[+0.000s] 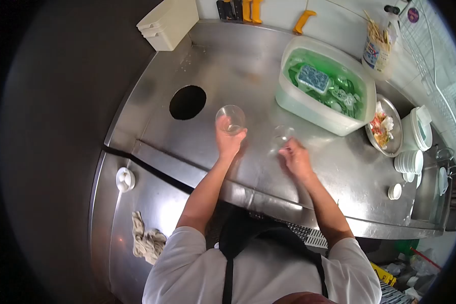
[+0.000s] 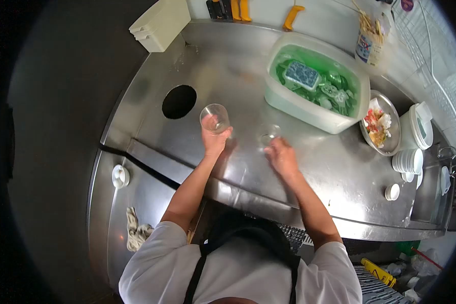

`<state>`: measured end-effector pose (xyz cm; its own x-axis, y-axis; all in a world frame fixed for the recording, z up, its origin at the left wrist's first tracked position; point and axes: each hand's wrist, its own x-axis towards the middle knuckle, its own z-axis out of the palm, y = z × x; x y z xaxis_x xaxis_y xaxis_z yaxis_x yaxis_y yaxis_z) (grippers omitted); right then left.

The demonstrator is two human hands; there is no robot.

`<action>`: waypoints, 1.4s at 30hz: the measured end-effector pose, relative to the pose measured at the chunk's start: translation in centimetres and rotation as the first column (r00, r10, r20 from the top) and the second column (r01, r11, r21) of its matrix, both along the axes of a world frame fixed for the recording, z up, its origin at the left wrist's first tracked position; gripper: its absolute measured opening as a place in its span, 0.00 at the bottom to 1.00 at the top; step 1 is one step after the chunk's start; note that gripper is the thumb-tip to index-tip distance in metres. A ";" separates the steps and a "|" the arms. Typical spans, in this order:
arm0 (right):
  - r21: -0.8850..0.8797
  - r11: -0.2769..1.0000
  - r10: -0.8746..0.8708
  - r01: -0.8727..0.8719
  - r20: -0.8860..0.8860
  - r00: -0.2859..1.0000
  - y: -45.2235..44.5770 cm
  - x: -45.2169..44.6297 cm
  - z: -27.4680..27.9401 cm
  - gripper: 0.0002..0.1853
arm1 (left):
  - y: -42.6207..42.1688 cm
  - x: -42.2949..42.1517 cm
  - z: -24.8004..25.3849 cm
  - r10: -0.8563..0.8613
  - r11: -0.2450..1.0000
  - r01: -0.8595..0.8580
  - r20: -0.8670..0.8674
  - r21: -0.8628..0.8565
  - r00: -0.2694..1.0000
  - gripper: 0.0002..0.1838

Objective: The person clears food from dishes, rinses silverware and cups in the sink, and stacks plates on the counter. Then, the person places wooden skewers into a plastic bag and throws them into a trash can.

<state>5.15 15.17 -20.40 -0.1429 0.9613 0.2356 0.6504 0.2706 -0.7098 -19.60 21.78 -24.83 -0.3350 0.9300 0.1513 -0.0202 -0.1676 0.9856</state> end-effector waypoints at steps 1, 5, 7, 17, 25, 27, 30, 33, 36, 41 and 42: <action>-0.005 1.000 0.004 -0.004 0.016 1.000 1.3 -2.1 -0.5 0.12 | 1.9 -0.9 -1.1 0.020 1.000 -0.020 -0.012 0.023 1.000 0.43; -0.114 0.989 -0.093 0.089 -0.026 0.995 9.9 -10.0 0.1 0.13 | 5.1 -2.9 -0.5 0.093 0.995 -0.094 -0.066 -0.012 0.993 0.44; -0.091 0.977 -0.195 0.192 -0.030 0.980 16.5 -11.9 -1.7 0.13 | 5.0 -3.7 0.5 0.065 0.994 -0.070 -0.056 -0.082 0.996 0.44; 0.045 0.863 -0.494 0.502 -0.122 0.861 25.6 -13.3 -2.8 0.39 | 6.0 -4.1 -0.8 -0.043 0.997 0.045 0.051 -0.057 0.998 0.45; -0.047 0.969 -0.247 0.243 -0.216 0.944 0.2 -12.1 -0.5 0.34 | 21.8 -0.1 0.3 -0.153 0.988 0.146 -0.265 -0.044 0.952 0.42; -0.097 0.959 -0.277 0.268 -0.095 0.956 -5.2 -8.7 0.0 0.33 | 25.5 0.8 -1.2 -0.136 0.989 0.148 -0.342 0.010 0.930 0.40; -0.184 0.828 -0.548 0.530 -0.063 0.834 -12.5 -3.2 1.0 0.31 | 28.0 1.0 -1.4 -0.245 0.968 0.189 -0.480 -0.163 0.842 0.38; -0.147 0.551 -0.832 0.821 -0.031 0.553 -18.6 1.3 0.7 0.31 | 27.4 0.9 -2.4 -0.201 0.980 0.148 -0.637 -0.136 0.744 0.30; 0.067 0.418 -0.907 0.906 -0.021 0.420 -20.7 3.2 3.6 0.26 | 25.5 0.9 -0.9 -0.269 0.960 0.249 -0.675 -0.129 0.687 0.26; -0.248 0.740 -0.668 0.625 -0.173 0.723 -18.5 3.6 4.3 0.17 | 18.9 3.5 2.3 0.096 0.983 0.021 0.610 -0.182 0.787 0.27; -0.356 0.832 -0.546 0.425 -0.395 0.739 -16.2 1.9 4.5 0.18 | 16.6 3.0 5.0 0.129 0.979 0.076 0.859 -0.191 0.496 0.26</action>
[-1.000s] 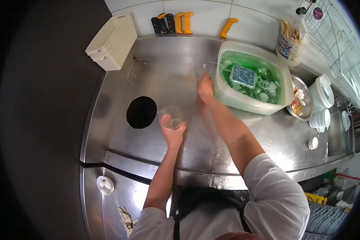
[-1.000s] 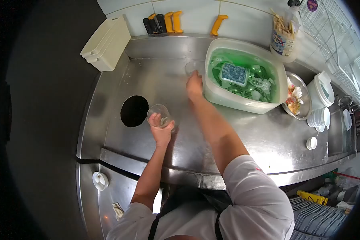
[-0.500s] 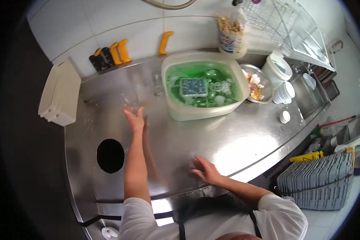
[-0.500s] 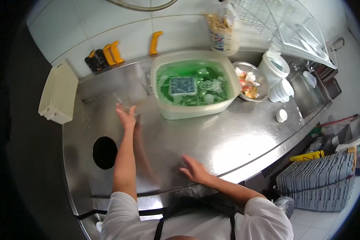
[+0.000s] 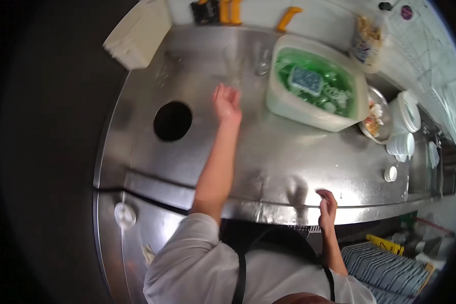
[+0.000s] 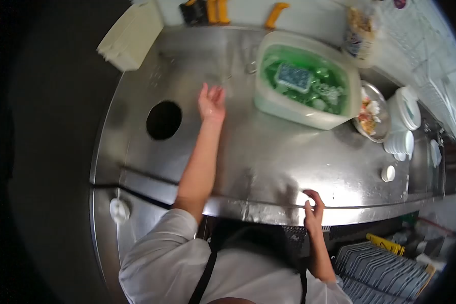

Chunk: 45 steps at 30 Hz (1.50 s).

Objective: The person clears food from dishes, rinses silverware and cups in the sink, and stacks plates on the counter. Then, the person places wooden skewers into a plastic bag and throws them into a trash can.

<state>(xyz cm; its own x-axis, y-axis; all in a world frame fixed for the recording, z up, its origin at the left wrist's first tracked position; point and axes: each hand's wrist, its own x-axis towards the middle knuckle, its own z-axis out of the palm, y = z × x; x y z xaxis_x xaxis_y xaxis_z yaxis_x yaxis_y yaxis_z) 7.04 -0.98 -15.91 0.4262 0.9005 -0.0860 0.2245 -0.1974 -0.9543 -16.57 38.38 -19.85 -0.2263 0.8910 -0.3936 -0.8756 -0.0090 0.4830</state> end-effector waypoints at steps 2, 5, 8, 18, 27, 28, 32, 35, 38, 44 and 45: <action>0.159 0.875 0.456 -0.457 0.040 0.889 5.1 -3.8 1.9 0.23 | -3.7 -0.5 3.8 0.113 0.993 -0.078 0.609 -0.084 0.785 0.27; 0.408 0.670 0.703 -0.620 -0.082 0.706 8.8 -9.4 1.3 0.31 | -8.4 -0.5 4.4 0.328 0.944 -0.212 0.785 -0.252 0.526 0.29; 0.481 0.577 0.810 -0.660 -0.233 0.539 8.2 -12.0 0.2 0.37 | -13.3 -1.6 4.2 0.458 0.871 -0.419 0.731 -0.256 0.506 0.36; 0.484 0.387 0.888 -0.784 -0.426 0.175 -3.4 -11.3 2.7 0.42 | -29.5 -4.5 6.5 0.558 0.670 -0.709 0.779 -0.220 0.285 0.40; 0.552 0.341 0.933 -0.761 -0.301 0.199 -7.0 -13.0 3.1 0.38 | -35.5 -7.0 5.6 0.483 0.660 -0.744 0.818 -0.105 0.313 0.41; 0.538 0.335 0.914 -0.773 -0.385 0.128 -7.6 -13.3 3.5 0.38 | -35.8 -7.1 5.4 0.485 0.667 -0.736 0.817 -0.116 0.311 0.41; 0.418 0.080 0.939 -0.905 -0.335 -0.072 -9.4 -12.6 1.8 0.36 | -37.5 -9.1 4.3 0.533 0.624 -0.774 0.784 -0.108 0.319 0.41; 0.445 0.122 0.986 -0.887 -0.154 0.059 -8.8 -14.1 1.7 0.36 | -38.3 -9.8 3.6 0.537 0.637 -0.757 0.788 -0.144 0.301 0.40; 0.476 0.263 0.941 -0.839 -0.318 0.115 -9.6 -16.0 2.5 0.36 | -38.0 -10.1 3.6 0.499 0.673 -0.733 0.790 -0.096 0.355 0.40; 0.314 0.057 0.950 -0.948 -0.308 -0.045 -10.1 -14.3 1.7 0.34 | -36.9 -14.9 0.2 0.571 0.654 -0.754 0.692 -0.060 0.441 0.30; 0.293 0.087 0.977 -0.952 -0.210 0.024 -10.3 -13.7 1.3 0.33 | -36.3 -16.6 -1.5 0.593 0.664 -0.748 0.618 -0.012 0.516 0.28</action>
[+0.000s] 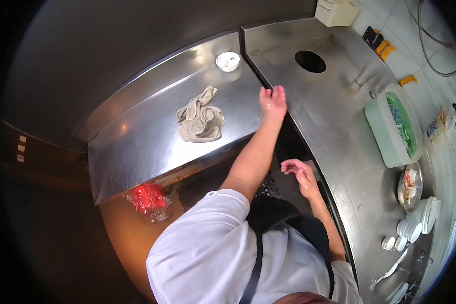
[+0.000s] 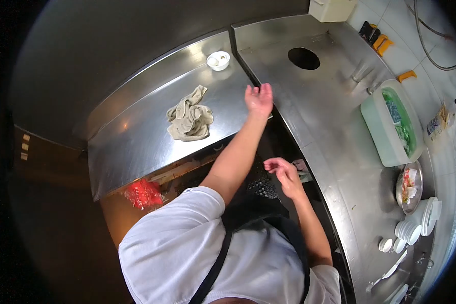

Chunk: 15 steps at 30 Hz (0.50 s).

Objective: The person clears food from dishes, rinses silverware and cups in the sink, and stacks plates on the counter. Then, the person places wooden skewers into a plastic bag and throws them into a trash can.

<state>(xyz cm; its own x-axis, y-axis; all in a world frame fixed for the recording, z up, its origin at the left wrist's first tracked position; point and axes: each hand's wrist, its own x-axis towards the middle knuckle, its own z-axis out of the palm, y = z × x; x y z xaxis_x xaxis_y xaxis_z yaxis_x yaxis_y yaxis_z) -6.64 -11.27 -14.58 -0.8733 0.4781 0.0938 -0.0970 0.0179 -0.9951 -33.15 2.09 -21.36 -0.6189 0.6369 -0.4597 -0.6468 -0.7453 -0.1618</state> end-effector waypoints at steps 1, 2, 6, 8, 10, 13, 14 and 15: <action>0.076 0.992 -0.101 0.099 0.019 0.995 -0.1 1.0 -0.4 0.30 | -0.9 -1.4 0.9 -0.033 0.998 0.029 -0.073 -0.054 0.997 0.27; 0.090 0.978 -0.193 0.188 0.048 0.980 -0.4 2.4 -0.6 0.28 | -1.4 -3.6 0.4 -0.102 0.991 0.087 -0.154 -0.098 0.983 0.31; 0.144 0.880 -0.474 0.453 0.196 0.859 -2.9 10.3 -3.7 0.20 | -3.9 -12.9 0.6 -0.396 0.747 -0.020 -0.470 -0.664 0.789 0.49; 0.212 0.781 -0.625 0.588 0.286 0.726 -5.7 13.9 -5.7 0.20 | -5.1 -15.4 2.9 -0.492 0.646 0.000 -0.416 -0.763 0.765 0.53; 0.281 0.704 -0.692 0.653 0.481 0.539 -9.0 17.4 -8.2 0.21 | -3.7 -20.4 -0.4 -0.508 0.636 -0.022 -0.440 -0.772 0.741 0.54; 0.171 0.425 -0.774 0.889 0.578 0.259 -16.3 23.3 -19.1 0.26 | -3.7 -22.2 -0.8 -0.410 0.687 -0.078 -0.474 -0.723 0.779 0.53; -0.041 0.423 -0.642 0.905 0.691 0.331 -19.0 27.8 -24.8 0.22 | -4.4 -22.1 -0.8 -0.439 0.694 -0.067 -0.494 -0.717 0.750 0.51; -0.033 0.404 -0.571 0.914 0.771 0.281 -21.4 28.7 -25.5 0.21 | -5.8 -21.5 -0.1 -0.468 0.698 -0.055 -0.514 -0.714 0.719 0.49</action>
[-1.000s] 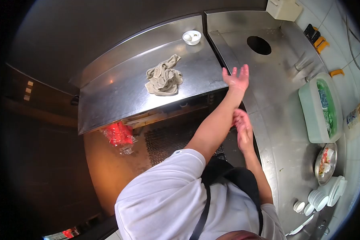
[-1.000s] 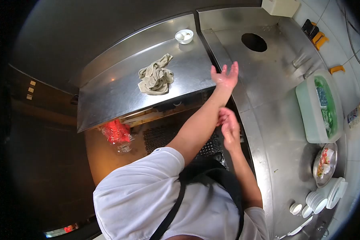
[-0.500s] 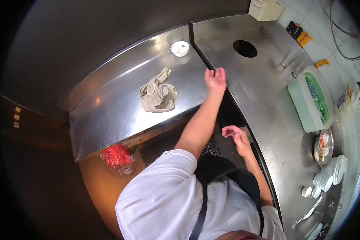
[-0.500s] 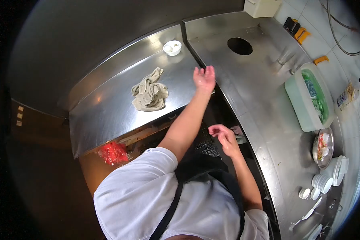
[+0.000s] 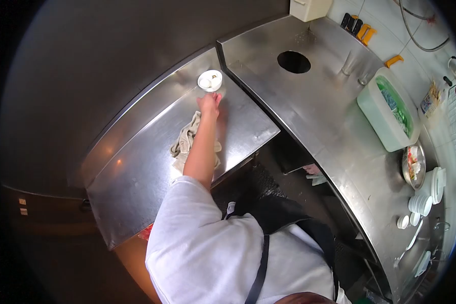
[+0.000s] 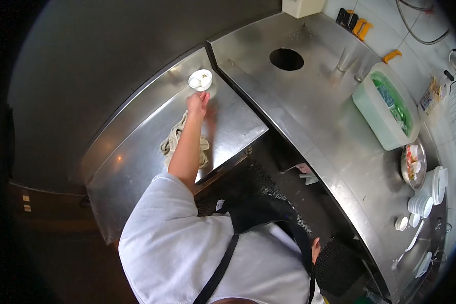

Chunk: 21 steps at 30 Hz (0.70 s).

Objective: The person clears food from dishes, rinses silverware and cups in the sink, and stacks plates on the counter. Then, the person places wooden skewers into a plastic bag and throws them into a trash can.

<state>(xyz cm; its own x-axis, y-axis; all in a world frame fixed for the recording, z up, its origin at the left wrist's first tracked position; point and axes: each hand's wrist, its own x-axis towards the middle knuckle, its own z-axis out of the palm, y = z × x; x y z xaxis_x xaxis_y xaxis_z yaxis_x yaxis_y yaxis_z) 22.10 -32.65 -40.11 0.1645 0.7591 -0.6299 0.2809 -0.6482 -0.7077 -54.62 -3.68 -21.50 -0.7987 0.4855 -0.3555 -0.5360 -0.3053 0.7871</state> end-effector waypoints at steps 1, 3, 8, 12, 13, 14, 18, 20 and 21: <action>-0.080 0.997 -0.003 0.011 0.099 0.995 -1.8 -1.0 1.3 0.21 | -1.5 0.8 1.1 -0.047 0.999 0.047 -0.025 -0.002 0.999 0.47; -0.168 0.985 -0.005 0.036 0.181 0.983 -4.7 -1.5 2.8 0.20 | -5.5 3.5 5.4 -0.241 0.963 0.186 -0.309 -0.197 0.920 0.37; -0.246 0.967 -0.017 0.067 0.199 0.980 -7.9 -2.0 3.4 0.19 | -12.1 7.9 10.2 -0.643 0.766 0.534 -0.433 -0.358 0.632 0.28; -0.307 0.951 0.020 0.047 0.213 0.977 -7.9 -2.7 3.2 0.18 | -15.3 9.9 11.6 -0.780 0.625 0.200 -0.596 -0.754 0.191 0.28; -0.314 0.949 0.048 0.026 0.226 0.973 -7.0 -3.1 3.6 0.18 | -15.7 9.9 11.6 -0.779 0.624 -0.105 -0.627 -0.775 0.001 0.28; -0.311 0.950 0.129 -0.039 0.278 0.952 -4.4 -4.3 6.6 0.17 | -16.5 9.1 11.4 -0.785 0.586 -0.152 -0.604 -0.796 0.136 0.32; -0.125 0.989 0.104 -0.082 0.182 0.978 -2.3 -1.5 4.4 0.18 | -20.6 8.7 10.9 -0.902 0.338 -0.444 -0.420 -0.830 0.099 0.43; -0.040 0.995 0.099 -0.095 0.124 0.987 -2.0 -0.1 2.0 0.18 | -21.7 9.1 9.3 -0.936 0.242 -0.440 -0.327 -0.865 0.128 0.42; 0.050 0.968 0.237 -0.246 0.139 0.961 -2.6 1.8 -0.7 0.15 | -22.1 9.2 8.4 -0.949 0.193 -0.437 -0.281 -0.878 0.146 0.41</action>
<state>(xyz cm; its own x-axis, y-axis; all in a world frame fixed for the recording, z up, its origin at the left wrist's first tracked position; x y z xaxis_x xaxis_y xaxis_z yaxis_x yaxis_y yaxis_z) 23.88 -35.24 -40.86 0.0490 0.8258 -0.5618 0.5165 -0.5024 -0.6934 -45.38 -25.81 -13.12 -0.6445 0.7619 -0.0645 0.7537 0.6472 0.1143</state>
